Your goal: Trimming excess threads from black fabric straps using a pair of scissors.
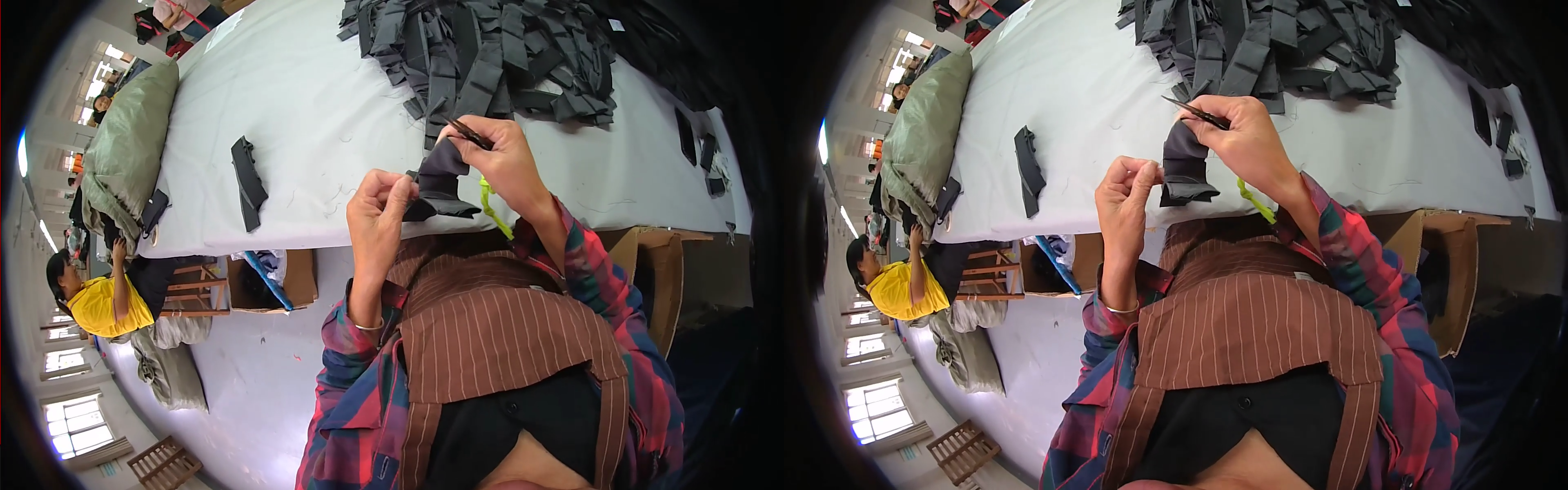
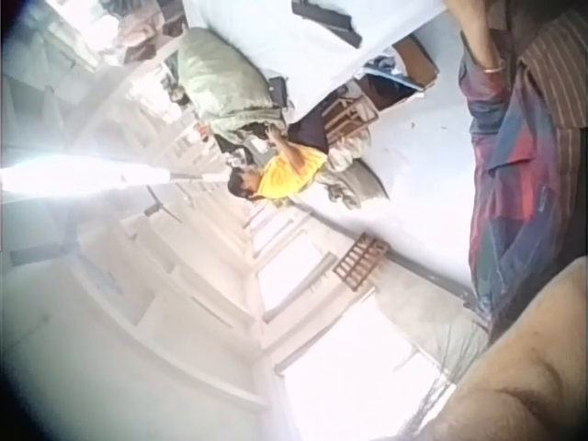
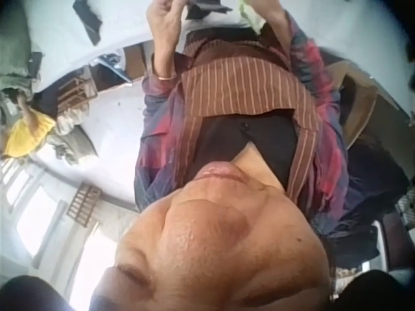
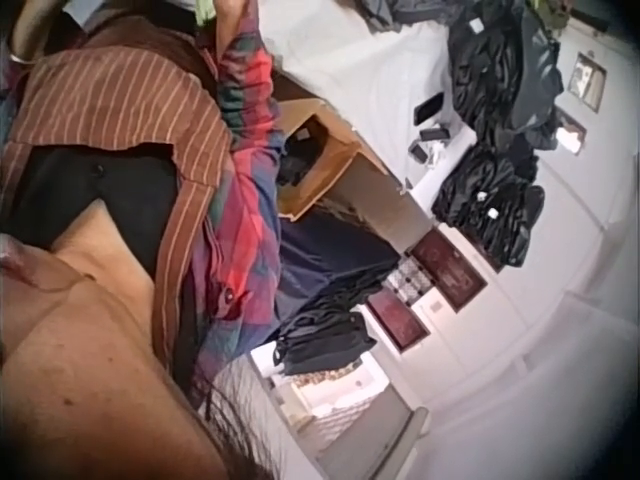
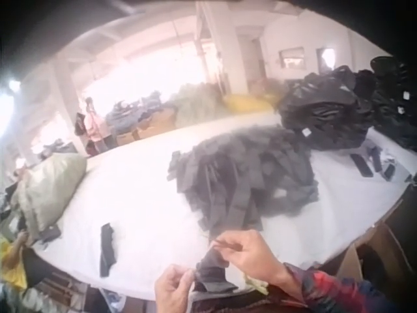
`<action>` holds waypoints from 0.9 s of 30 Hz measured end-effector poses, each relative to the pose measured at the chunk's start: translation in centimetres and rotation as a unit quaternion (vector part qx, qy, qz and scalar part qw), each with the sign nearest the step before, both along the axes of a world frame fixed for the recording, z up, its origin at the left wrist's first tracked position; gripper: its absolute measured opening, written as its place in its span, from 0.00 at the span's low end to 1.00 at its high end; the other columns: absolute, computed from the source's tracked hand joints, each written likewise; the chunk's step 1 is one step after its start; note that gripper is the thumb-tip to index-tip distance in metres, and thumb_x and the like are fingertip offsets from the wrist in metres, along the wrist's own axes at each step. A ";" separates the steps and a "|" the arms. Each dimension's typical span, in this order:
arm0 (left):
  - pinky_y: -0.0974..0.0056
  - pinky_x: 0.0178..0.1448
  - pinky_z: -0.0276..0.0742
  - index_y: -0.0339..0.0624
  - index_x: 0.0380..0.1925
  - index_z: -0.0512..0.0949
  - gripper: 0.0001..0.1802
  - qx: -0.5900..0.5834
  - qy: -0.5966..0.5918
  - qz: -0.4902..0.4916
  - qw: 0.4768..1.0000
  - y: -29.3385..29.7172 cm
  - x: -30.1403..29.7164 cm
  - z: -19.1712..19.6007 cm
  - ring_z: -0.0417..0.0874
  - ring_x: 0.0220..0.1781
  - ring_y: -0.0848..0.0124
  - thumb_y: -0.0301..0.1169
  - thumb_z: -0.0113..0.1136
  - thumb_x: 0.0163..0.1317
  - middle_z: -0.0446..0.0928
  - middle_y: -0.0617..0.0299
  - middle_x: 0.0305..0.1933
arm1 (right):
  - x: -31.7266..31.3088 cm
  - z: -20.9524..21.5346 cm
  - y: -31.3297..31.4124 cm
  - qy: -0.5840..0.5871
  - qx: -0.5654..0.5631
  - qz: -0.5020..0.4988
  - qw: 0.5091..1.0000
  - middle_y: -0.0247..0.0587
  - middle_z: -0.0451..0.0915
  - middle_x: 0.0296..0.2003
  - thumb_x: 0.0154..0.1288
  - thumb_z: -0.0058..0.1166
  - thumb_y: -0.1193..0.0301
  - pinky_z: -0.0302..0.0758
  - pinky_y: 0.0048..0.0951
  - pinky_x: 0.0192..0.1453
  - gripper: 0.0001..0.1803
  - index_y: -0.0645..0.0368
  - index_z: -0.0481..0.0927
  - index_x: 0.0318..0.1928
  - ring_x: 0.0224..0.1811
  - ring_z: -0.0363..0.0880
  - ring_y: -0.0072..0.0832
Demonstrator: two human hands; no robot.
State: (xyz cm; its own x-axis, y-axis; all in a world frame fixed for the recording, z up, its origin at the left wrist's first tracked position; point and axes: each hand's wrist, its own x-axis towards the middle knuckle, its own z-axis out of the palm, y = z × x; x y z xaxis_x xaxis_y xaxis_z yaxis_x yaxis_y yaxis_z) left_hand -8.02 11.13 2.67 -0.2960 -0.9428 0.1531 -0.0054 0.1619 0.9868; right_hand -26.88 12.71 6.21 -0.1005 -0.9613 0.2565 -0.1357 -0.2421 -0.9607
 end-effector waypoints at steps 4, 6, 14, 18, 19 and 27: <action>0.70 0.42 0.74 0.36 0.36 0.72 0.08 0.038 0.122 0.050 0.991 -0.5 0.8 -0.7 0.80 0.31 0.73 0.31 0.53 0.68 0.80 0.57 0.29 | 0.0 -1.0 -0.1 -0.028 0.008 -0.001 1.000 0.23 0.71 0.22 0.62 0.52 0.77 0.63 0.16 0.30 0.04 0.66 0.79 0.34 0.27 0.63 0.10; 0.69 0.42 0.74 0.37 0.36 0.72 0.08 0.064 0.162 0.056 0.983 -0.6 0.9 -0.5 0.80 0.30 0.71 0.32 0.52 0.69 0.80 0.56 0.29 | 0.1 -1.0 -0.3 -0.047 -0.007 0.005 0.999 0.23 0.72 0.22 0.62 0.52 0.78 0.64 0.16 0.31 0.04 0.66 0.79 0.34 0.27 0.63 0.10; 0.77 0.27 0.66 0.38 0.21 0.75 0.11 0.010 0.012 0.055 0.998 -0.6 -0.1 0.7 0.72 0.22 0.83 0.26 0.58 0.63 0.80 0.62 0.25 | 0.8 -0.3 0.5 -0.013 -0.009 0.021 1.000 0.24 0.73 0.23 0.62 0.53 0.78 0.65 0.16 0.32 0.04 0.66 0.79 0.35 0.28 0.64 0.10; 0.75 0.29 0.67 0.38 0.29 0.75 0.04 0.022 0.126 0.167 0.978 -2.2 3.4 -1.4 0.72 0.24 0.81 0.25 0.56 0.63 0.80 0.61 0.31 | 0.1 -0.2 0.9 -0.043 -0.015 0.005 0.999 0.24 0.74 0.23 0.62 0.53 0.79 0.65 0.15 0.33 0.04 0.67 0.79 0.35 0.28 0.65 0.10; 0.75 0.29 0.67 0.38 0.29 0.75 0.04 0.022 0.125 0.163 0.978 -2.3 3.8 -1.6 0.72 0.24 0.81 0.25 0.56 0.63 0.80 0.61 0.31 | 0.1 -0.1 1.0 -0.044 -0.015 0.002 0.999 0.24 0.74 0.23 0.62 0.53 0.79 0.65 0.15 0.33 0.04 0.67 0.79 0.35 0.28 0.65 0.10; 0.76 0.25 0.62 0.37 0.39 0.77 0.11 0.125 -0.042 -0.090 0.987 -0.2 1.2 2.3 0.66 0.20 0.84 0.35 0.55 0.66 0.76 0.68 0.28 | 0.8 0.6 0.5 0.093 -0.184 -0.031 0.978 0.36 0.79 0.26 0.53 0.56 0.83 0.71 0.20 0.30 0.10 0.62 0.81 0.37 0.24 0.75 0.19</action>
